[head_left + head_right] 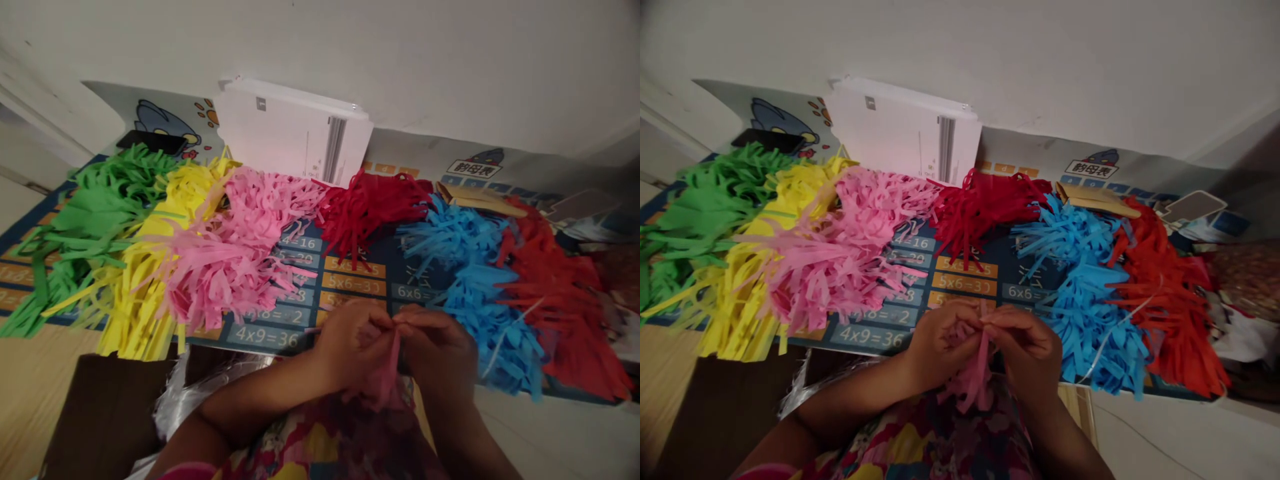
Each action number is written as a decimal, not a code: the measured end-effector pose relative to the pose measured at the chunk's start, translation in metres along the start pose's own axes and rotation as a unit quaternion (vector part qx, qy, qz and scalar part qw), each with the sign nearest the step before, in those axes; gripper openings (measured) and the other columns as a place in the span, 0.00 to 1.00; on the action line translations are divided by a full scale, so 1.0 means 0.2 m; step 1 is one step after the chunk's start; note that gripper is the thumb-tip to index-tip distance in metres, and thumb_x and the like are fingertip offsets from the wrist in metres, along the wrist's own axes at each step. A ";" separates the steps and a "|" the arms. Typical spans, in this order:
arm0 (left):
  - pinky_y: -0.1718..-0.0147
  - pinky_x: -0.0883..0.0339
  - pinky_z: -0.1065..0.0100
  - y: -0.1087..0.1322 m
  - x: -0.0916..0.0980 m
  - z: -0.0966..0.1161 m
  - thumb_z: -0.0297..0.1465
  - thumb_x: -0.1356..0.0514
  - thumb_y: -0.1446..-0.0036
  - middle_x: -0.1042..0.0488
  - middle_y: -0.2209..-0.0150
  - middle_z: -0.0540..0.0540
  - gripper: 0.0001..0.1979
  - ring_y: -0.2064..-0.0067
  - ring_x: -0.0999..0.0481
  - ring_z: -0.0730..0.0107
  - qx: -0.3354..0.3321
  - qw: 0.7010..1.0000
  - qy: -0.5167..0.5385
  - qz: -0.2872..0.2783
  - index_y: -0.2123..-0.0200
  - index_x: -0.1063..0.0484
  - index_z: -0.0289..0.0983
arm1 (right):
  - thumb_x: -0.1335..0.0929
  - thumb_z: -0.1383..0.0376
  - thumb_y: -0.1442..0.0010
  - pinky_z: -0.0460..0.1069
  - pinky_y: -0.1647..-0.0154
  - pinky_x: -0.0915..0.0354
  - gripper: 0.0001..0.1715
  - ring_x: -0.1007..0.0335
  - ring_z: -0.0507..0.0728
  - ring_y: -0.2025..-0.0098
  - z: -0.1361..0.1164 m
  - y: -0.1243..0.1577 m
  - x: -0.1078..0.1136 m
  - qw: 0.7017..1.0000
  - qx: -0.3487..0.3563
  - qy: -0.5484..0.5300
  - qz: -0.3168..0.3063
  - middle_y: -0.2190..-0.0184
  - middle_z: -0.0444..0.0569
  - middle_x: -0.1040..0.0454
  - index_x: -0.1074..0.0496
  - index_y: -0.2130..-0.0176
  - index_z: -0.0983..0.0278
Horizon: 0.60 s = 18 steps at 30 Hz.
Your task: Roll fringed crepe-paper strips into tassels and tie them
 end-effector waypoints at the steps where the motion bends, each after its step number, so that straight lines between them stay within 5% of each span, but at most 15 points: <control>1: 0.64 0.25 0.67 0.01 0.00 -0.01 0.34 0.40 0.38 0.20 0.70 0.48 0.07 0.65 0.19 0.68 0.006 1.000 0.000 0.009 0.68 0.26 0.39 | 0.25 0.67 0.45 0.53 0.62 0.27 0.05 0.23 0.57 0.64 -0.01 0.00 0.00 1.000 0.008 0.008 0.010 0.70 0.46 0.20 0.22 0.68 0.57; 6: 0.46 0.28 0.61 0.02 -0.02 0.06 0.25 0.46 0.36 0.17 0.66 0.50 0.10 0.63 0.18 0.71 -0.091 0.995 0.032 -0.014 0.62 0.25 0.40 | 0.27 0.71 0.42 0.52 0.62 0.28 0.09 0.23 0.56 0.64 -0.10 0.01 0.00 0.994 0.088 0.035 0.052 0.69 0.44 0.20 0.22 0.66 0.55; 9: 0.41 0.32 0.59 0.00 -0.03 0.06 0.28 0.43 0.35 0.17 0.64 0.51 0.08 0.62 0.18 0.71 -0.069 0.994 0.079 -0.024 0.58 0.24 0.40 | 0.28 0.74 0.41 0.52 0.62 0.28 0.12 0.23 0.55 0.65 -0.19 0.04 -0.02 0.987 0.139 0.059 0.061 0.69 0.43 0.20 0.23 0.64 0.55; 13: 0.43 0.31 0.61 -0.04 0.00 0.02 0.30 0.40 0.36 0.17 0.68 0.52 0.08 0.65 0.18 0.71 -0.003 0.996 0.088 -0.032 0.67 0.21 0.40 | 0.29 0.67 0.38 0.51 0.63 0.28 0.08 0.22 0.56 0.65 -0.21 -0.07 0.06 0.968 0.159 0.191 0.024 0.63 0.44 0.18 0.22 0.58 0.55; 16: 0.51 0.28 0.65 -0.06 0.04 -0.06 0.34 0.37 0.38 0.18 0.71 0.49 0.10 0.65 0.19 0.68 0.104 0.983 0.148 -0.032 0.71 0.21 0.39 | 0.31 0.61 0.35 0.53 0.56 0.29 0.10 0.22 0.59 0.59 -0.11 -0.32 0.25 0.889 0.138 0.437 -0.002 0.59 0.50 0.18 0.21 0.57 0.60; 18: 0.62 0.27 0.68 -0.04 0.02 -0.14 0.41 0.33 0.43 0.19 0.73 0.47 0.14 0.68 0.20 0.68 0.202 0.949 0.238 -0.043 0.74 0.22 0.37 | 0.33 0.60 0.33 0.54 0.53 0.32 0.12 0.23 0.61 0.54 0.09 -0.50 0.36 0.751 0.048 0.651 -0.105 0.58 0.50 0.18 0.19 0.57 0.60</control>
Point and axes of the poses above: each hand's wrist, its own y-axis away from the middle knuckle, its own x-axis out of the back of the hand, z = x × y, the point moved 8 cm from there along -y, towards the middle knuckle
